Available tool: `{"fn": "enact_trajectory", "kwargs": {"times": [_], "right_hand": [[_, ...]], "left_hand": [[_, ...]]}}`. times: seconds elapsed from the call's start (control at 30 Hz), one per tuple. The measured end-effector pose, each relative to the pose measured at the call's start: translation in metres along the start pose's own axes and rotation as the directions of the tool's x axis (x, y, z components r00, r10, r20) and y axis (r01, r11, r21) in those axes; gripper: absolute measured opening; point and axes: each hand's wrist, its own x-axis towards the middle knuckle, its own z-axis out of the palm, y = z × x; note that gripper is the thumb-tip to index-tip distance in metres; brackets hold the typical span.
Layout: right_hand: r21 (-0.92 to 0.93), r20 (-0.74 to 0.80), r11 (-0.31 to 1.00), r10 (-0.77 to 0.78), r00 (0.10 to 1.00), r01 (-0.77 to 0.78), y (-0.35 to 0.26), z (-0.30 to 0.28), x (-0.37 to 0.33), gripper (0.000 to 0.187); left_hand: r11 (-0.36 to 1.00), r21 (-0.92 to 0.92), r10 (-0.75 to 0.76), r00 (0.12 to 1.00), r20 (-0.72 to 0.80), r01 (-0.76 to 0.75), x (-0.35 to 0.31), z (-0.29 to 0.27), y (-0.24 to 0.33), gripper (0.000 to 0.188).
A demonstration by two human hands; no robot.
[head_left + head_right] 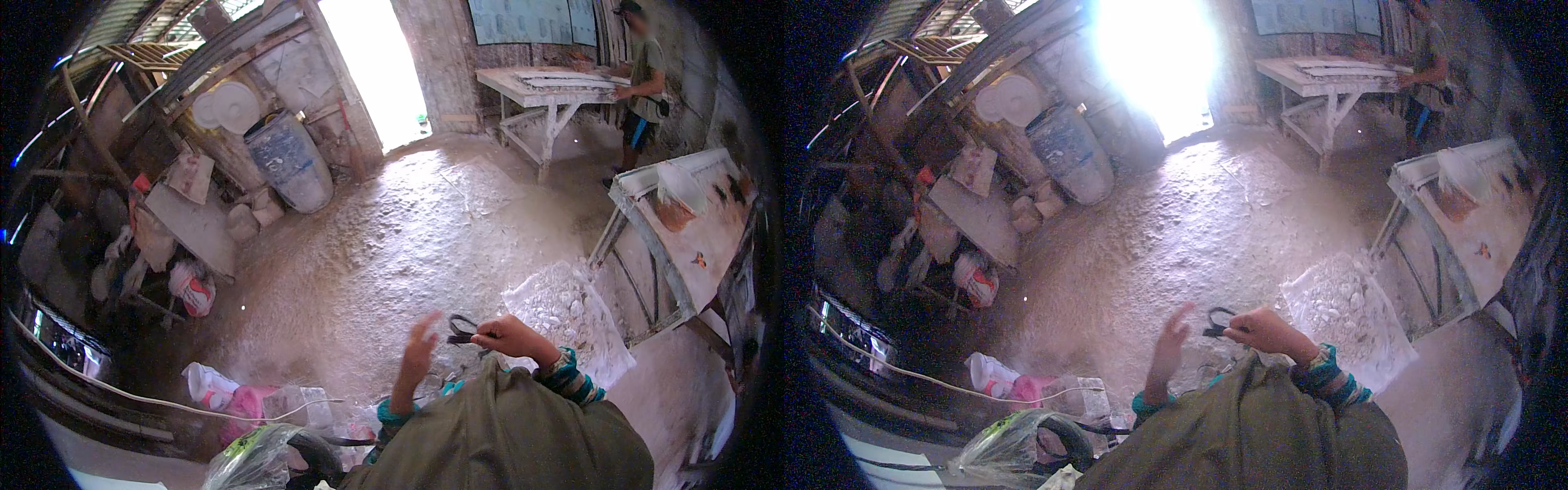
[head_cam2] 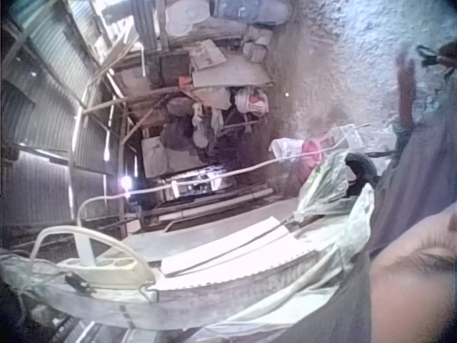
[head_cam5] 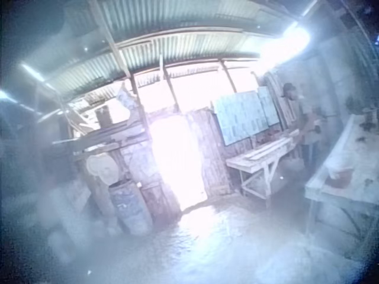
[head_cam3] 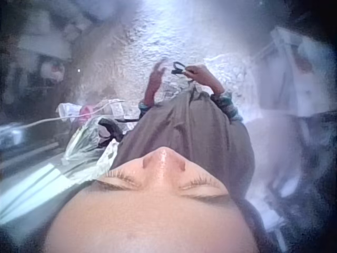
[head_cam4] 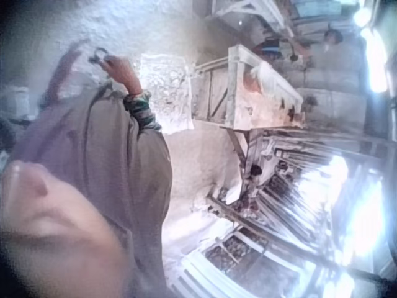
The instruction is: The person handles a long black rubber strip, folds and aligns it, then uses scissors to cut it into multiple short pieces. The cut pieces are placed on a nearby workbench. A second person works at a separate table in the background.
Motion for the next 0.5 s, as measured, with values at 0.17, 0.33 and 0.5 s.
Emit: {"fn": "enact_trajectory", "kwargs": {"times": [0.17,0.33,0.5], "right_hand": [[0.237,-0.145,0.948,-0.179,0.973,0.21,-0.002,0.014,0.004,0.028],[0.458,-0.047,0.888,-0.023,0.999,0.042,-0.016,0.018,0.003,0.03],[0.568,0.012,0.823,-0.024,1.0,0.013,-0.015,0.023,0.007,0.03]], "left_hand": [[0.947,0.199,0.223,0.961,0.166,-0.254,-0.008,0.04,0.016,0.048],[0.928,0.318,0.166,0.979,0.12,-0.196,-0.01,0.034,0.016,0.05],[0.997,0.079,0.014,0.994,0.109,-0.023,-0.009,0.027,0.025,0.04]]}}
